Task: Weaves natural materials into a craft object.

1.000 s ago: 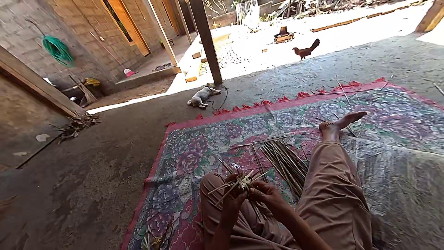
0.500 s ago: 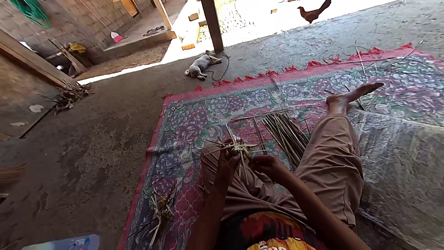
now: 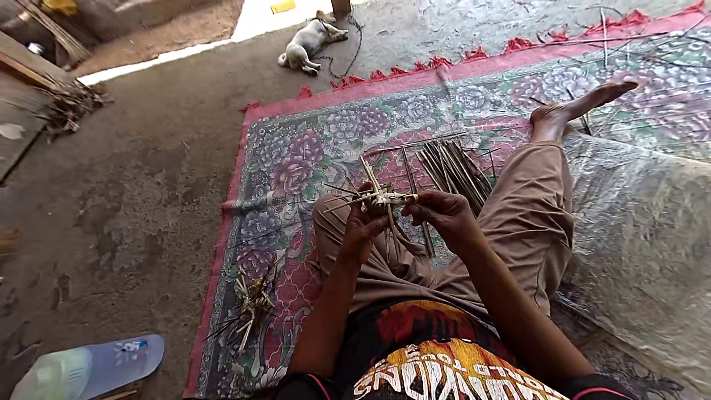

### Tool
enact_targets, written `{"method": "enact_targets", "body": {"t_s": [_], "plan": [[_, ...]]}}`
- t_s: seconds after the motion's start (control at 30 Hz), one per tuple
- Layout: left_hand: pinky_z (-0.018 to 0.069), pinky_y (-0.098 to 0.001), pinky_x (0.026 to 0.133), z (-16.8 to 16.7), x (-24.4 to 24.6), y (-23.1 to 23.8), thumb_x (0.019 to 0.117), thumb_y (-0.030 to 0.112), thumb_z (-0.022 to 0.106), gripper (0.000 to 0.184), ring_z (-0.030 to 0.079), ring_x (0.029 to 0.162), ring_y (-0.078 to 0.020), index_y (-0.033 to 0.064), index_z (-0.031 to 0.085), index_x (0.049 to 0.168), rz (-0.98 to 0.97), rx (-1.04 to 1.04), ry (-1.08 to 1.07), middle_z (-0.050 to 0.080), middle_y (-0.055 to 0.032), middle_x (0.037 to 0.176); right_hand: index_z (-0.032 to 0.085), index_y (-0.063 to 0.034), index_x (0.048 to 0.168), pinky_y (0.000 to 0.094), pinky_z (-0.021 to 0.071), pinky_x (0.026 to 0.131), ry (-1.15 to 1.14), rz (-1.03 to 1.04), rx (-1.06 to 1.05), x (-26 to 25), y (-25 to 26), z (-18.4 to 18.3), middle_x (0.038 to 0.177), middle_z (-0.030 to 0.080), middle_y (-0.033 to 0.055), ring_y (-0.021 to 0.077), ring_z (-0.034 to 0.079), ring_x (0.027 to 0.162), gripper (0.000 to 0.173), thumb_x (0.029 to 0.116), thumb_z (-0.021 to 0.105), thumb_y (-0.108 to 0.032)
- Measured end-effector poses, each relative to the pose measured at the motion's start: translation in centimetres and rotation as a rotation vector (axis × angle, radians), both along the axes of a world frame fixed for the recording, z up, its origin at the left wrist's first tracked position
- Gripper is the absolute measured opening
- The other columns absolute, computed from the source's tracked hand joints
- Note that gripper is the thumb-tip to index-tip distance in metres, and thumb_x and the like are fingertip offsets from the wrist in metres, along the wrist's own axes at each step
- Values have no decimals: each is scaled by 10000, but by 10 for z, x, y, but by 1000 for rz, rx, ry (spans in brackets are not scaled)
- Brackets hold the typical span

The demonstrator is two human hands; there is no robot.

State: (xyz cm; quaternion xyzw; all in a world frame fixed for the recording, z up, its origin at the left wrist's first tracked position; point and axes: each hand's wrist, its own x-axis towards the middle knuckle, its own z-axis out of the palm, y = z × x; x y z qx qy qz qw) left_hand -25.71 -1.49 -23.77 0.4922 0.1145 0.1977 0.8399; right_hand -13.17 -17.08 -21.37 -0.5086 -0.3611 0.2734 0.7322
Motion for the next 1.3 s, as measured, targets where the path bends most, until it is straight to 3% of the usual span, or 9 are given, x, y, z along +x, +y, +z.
{"method": "enact_targets", "body": {"t_s": [0.17,0.37,0.57,0.73,0.93,1.0,1.1,1.23,1.3], "plan": [[597,-334,858,-12,12,-13,817,-116,650,830,701,942,-143,145,307,1525,-21,123,96,684,-61,1132,751,-38,1072,239,584,749,-302,-88,-246,2,5,-34,959,731,31,54,681,827,175,982,633,-131],[598,-372,890,-23,23,-18,815,-169,632,862,703,977,-176,-7,206,1547,-62,147,141,646,-141,1214,778,-70,1097,527,548,893,-522,-76,-526,13,2,-53,1065,735,133,248,707,980,255,1010,606,-238],[577,-344,932,-33,21,-19,800,-211,613,852,668,1066,-152,-19,235,1539,-108,217,126,579,-140,1331,736,-58,979,200,469,573,-269,79,-504,17,2,-56,792,680,-50,-19,545,602,174,995,579,-131],[544,-310,963,-53,20,-8,752,-239,603,754,639,1109,-116,-99,375,1457,-121,537,-29,589,-143,1342,665,-36,1001,204,454,542,-141,251,-516,19,-1,-57,709,557,-46,18,503,561,181,1015,499,-105],[567,-328,955,-55,19,-9,749,-249,654,762,651,1111,-130,-91,379,1441,-61,446,-111,584,-121,1356,694,-12,1070,288,552,740,-383,178,-441,22,-3,-73,884,669,47,78,634,773,228,934,607,-172],[572,-337,942,-49,20,-9,755,-248,653,769,659,1085,-138,-87,362,1449,-2,406,-103,601,-121,1321,677,-2,1080,278,575,709,-356,36,-358,13,1,-74,863,678,42,72,651,744,223,918,599,-134],[586,-300,880,-25,18,-11,806,-190,637,690,689,956,-102,-86,361,1430,187,319,11,676,-81,1122,541,47,1287,264,571,662,-326,-34,-256,4,4,-62,846,676,27,65,643,688,395,924,624,-84],[593,-351,860,-4,10,5,895,-96,599,670,697,932,-151,114,361,1485,301,184,59,681,-70,1127,602,39,1158,284,550,709,-393,104,-398,9,-2,-48,871,661,53,89,630,747,274,933,644,-112],[587,-320,851,-1,3,10,900,-90,610,708,688,950,-122,193,355,1497,250,224,38,673,-30,1157,653,32,1152,371,572,822,-428,77,-453,8,-3,-38,1002,698,127,173,681,899,255,961,637,-134]]}}
